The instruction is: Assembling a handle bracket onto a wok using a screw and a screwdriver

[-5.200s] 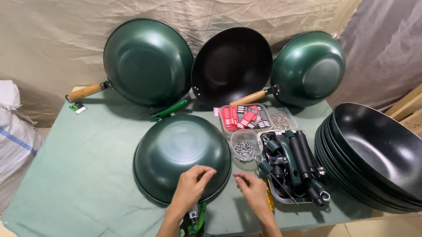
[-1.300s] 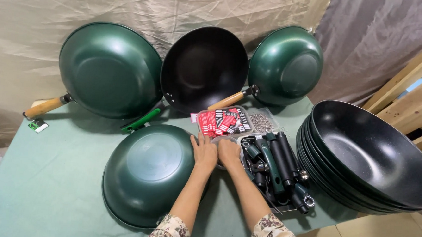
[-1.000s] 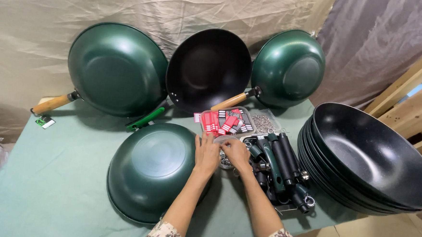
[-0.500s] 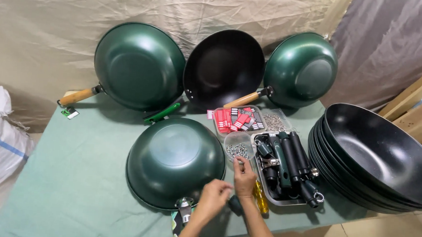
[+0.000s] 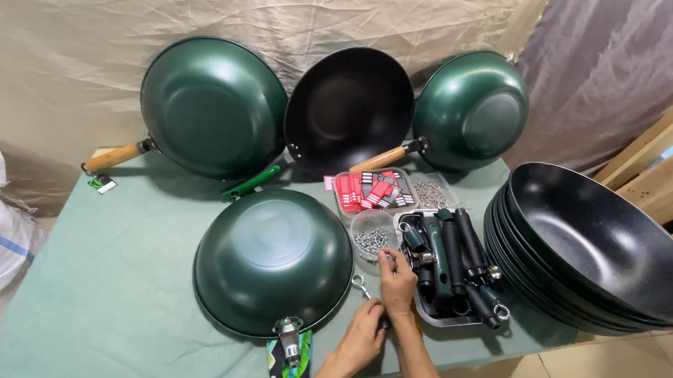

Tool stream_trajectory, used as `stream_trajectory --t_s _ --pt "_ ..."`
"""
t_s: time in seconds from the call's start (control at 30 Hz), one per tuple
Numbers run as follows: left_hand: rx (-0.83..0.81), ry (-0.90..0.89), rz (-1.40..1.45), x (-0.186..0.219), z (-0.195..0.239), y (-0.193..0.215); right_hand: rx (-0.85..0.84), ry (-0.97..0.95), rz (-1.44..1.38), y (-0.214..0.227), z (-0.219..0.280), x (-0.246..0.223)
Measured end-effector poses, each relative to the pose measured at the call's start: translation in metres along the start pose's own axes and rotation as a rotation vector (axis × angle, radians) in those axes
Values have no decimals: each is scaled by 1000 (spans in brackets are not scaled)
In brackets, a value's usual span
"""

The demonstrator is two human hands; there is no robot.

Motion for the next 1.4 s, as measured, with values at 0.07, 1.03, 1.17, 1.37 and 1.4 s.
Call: stream_trajectory --t_s 0.07,1.03,1.17,1.37,1.4 --pt "-50 -35 76 8 -8 -1 -2 -57 -14 14 3 -7" --pt "40 -88 259 84 -89 37 294 -241 -584 162 -1 2" --pt "13 -281 188 98 -142 -11 373 -261 -628 189 -7 10" --pt "-169 -398 -57 117 -201 -84 432 -323 -567 221 -4 12" --pt "-240 -331 -175 109 -209 -100 429 -331 -552 222 -5 13"
Point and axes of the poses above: each hand's wrist, its own z-axis away from the middle knuckle, its own y-axis out of the back of the hand, x = y × z, the point moved 9 cm from there along -z, towards the middle knuckle, and after that the axes turned 5 degrees about -y, right-handed, at the moved point
